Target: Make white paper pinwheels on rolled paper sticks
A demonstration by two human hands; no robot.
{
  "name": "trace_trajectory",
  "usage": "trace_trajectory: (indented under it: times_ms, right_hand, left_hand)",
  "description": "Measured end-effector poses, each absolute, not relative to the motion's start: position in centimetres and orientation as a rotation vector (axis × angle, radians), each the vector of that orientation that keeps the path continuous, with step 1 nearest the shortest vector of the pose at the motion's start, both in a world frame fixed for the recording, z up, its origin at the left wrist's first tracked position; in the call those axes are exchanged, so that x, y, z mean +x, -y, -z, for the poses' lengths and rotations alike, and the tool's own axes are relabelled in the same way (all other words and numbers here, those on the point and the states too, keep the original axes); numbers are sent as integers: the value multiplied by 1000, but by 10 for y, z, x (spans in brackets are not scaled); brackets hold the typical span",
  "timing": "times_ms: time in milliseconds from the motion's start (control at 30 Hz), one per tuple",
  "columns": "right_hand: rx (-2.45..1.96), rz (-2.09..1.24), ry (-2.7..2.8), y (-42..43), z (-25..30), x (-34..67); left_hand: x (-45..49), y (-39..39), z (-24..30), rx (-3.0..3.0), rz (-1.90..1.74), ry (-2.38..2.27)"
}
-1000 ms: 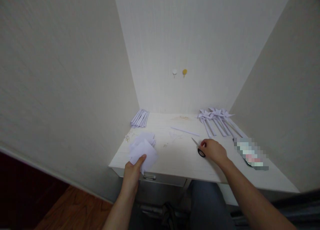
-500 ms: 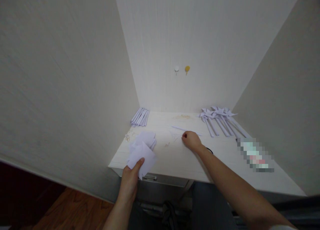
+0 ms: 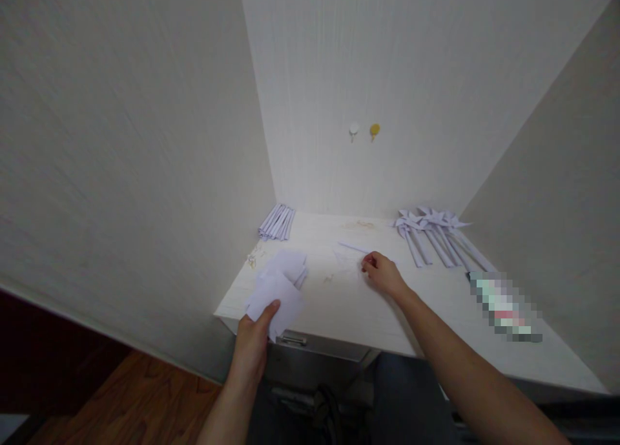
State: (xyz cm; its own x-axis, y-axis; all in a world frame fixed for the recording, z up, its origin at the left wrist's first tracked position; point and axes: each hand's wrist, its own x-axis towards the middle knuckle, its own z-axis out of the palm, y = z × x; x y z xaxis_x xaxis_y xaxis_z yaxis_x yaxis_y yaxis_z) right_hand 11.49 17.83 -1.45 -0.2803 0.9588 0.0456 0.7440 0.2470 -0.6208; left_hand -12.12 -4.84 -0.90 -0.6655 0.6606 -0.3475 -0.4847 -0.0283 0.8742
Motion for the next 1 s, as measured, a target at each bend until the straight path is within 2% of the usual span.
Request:
trace_trajectory:
  times_ms: [400,1000]
  right_hand:
    - [-1497,-842,1881,-170,22,105]
    - [-1417,-603,2186,-155,36,23]
  left_hand:
    - [-123,53,14,176,-1788,-1450]
    - [-140,69,22,34,-1943,-1474]
